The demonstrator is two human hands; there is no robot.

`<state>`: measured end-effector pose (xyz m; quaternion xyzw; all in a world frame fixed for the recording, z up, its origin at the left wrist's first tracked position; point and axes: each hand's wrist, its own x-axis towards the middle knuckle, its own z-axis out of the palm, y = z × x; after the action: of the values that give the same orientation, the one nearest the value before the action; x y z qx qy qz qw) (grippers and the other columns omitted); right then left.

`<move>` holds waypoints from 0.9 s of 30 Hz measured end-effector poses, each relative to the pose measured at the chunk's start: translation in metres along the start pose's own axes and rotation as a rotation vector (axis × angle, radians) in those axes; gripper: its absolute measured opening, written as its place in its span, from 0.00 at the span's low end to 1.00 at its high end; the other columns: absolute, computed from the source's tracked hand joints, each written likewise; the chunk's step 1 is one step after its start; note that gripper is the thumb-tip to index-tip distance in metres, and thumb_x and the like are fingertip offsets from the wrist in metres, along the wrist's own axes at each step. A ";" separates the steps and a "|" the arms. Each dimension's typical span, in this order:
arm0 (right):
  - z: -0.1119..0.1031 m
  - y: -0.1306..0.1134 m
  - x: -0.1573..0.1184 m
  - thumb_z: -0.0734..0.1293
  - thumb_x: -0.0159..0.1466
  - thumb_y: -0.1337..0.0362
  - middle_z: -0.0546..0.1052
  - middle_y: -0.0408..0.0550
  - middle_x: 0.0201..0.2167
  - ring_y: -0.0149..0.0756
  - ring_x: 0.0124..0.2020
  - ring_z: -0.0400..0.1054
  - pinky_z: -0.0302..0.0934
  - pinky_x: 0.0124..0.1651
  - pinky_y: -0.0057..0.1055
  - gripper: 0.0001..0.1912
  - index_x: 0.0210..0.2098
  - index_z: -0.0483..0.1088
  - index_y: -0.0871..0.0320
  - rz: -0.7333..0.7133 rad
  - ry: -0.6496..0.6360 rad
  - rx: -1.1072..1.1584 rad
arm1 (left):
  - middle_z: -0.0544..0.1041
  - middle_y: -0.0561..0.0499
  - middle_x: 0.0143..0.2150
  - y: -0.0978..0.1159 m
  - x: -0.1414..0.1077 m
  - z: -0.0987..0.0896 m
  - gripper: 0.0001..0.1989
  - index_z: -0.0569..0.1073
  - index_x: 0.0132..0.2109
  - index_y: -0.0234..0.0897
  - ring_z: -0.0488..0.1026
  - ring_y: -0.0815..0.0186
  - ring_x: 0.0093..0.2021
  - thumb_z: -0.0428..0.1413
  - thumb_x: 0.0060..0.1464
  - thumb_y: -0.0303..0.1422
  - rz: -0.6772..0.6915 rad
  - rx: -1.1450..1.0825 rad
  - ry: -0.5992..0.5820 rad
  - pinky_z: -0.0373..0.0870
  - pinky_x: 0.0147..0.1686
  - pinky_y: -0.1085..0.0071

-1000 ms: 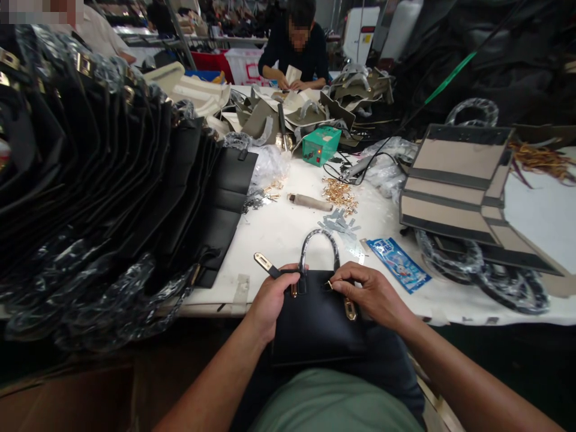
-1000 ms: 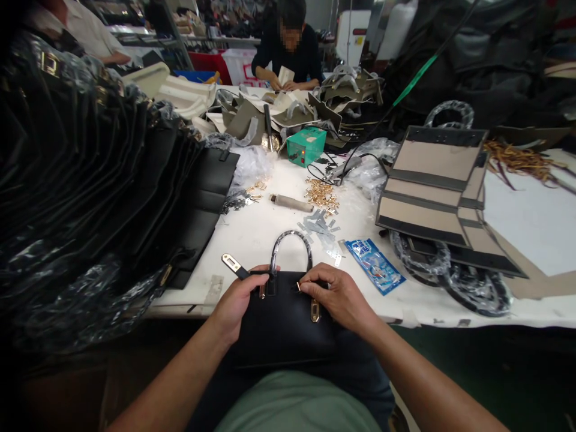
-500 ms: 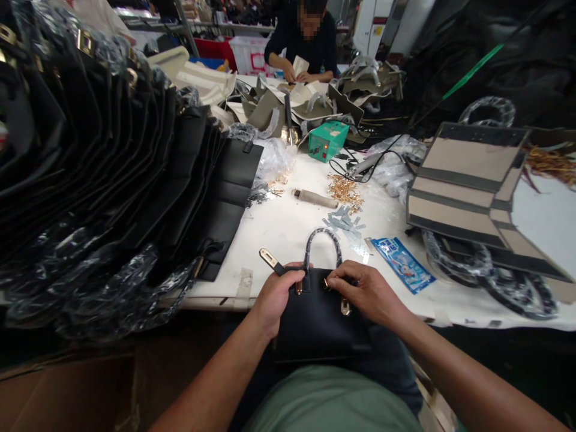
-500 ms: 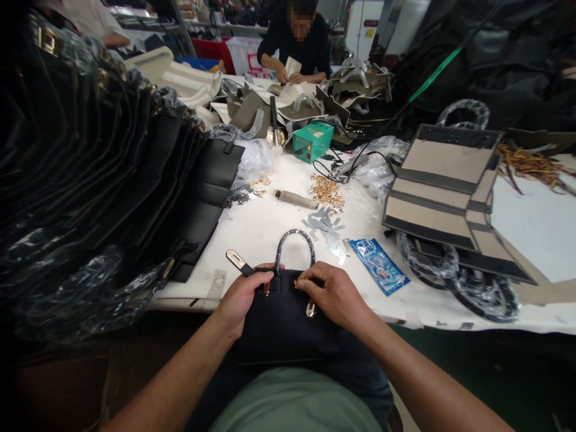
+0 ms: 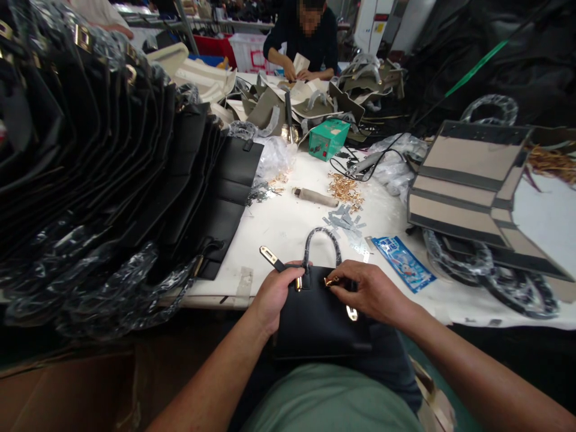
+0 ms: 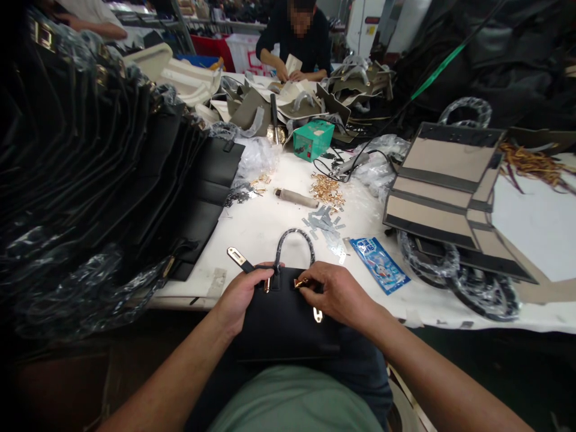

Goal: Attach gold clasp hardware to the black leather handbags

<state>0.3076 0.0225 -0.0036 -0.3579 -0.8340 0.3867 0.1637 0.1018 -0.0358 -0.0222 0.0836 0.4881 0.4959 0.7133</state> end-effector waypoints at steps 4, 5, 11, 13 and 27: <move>0.001 0.000 0.001 0.66 0.60 0.69 0.77 0.45 0.34 0.34 0.32 0.71 0.65 0.38 0.28 0.09 0.40 0.75 0.54 -0.046 -0.004 -0.125 | 0.80 0.48 0.28 0.004 0.000 0.002 0.16 0.80 0.44 0.33 0.74 0.64 0.27 0.61 0.45 0.31 -0.037 -0.002 0.009 0.70 0.31 0.69; 0.002 0.002 0.001 0.66 0.60 0.68 0.77 0.45 0.33 0.33 0.32 0.71 0.65 0.37 0.28 0.09 0.40 0.75 0.54 -0.053 -0.005 -0.143 | 0.80 0.48 0.28 0.005 0.000 0.002 0.16 0.80 0.43 0.33 0.74 0.64 0.26 0.61 0.44 0.31 -0.048 -0.003 0.012 0.70 0.30 0.69; 0.007 0.013 0.003 0.67 0.60 0.69 0.78 0.45 0.34 0.33 0.32 0.71 0.64 0.37 0.27 0.09 0.40 0.75 0.55 -0.078 -0.009 -0.200 | 0.80 0.48 0.27 0.006 0.001 0.004 0.16 0.80 0.44 0.32 0.73 0.67 0.24 0.61 0.45 0.30 -0.079 -0.027 0.013 0.68 0.27 0.72; 0.007 0.012 0.003 0.67 0.61 0.68 0.78 0.45 0.34 0.34 0.33 0.72 0.64 0.39 0.28 0.08 0.40 0.75 0.55 -0.093 -0.020 -0.215 | 0.80 0.48 0.27 0.006 0.001 0.005 0.16 0.80 0.44 0.32 0.73 0.66 0.24 0.61 0.45 0.30 -0.085 -0.036 0.014 0.68 0.27 0.72; -0.005 0.005 0.003 0.67 0.63 0.67 0.78 0.43 0.37 0.35 0.38 0.72 0.64 0.43 0.30 0.07 0.41 0.75 0.53 -0.039 -0.099 -0.044 | 0.81 0.47 0.30 -0.001 0.000 0.002 0.16 0.80 0.44 0.32 0.76 0.63 0.29 0.61 0.46 0.31 0.012 0.040 0.011 0.71 0.32 0.69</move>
<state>0.3105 0.0297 -0.0041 -0.3255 -0.8561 0.3823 0.1222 0.1044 -0.0358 -0.0219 0.0980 0.5015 0.4907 0.7058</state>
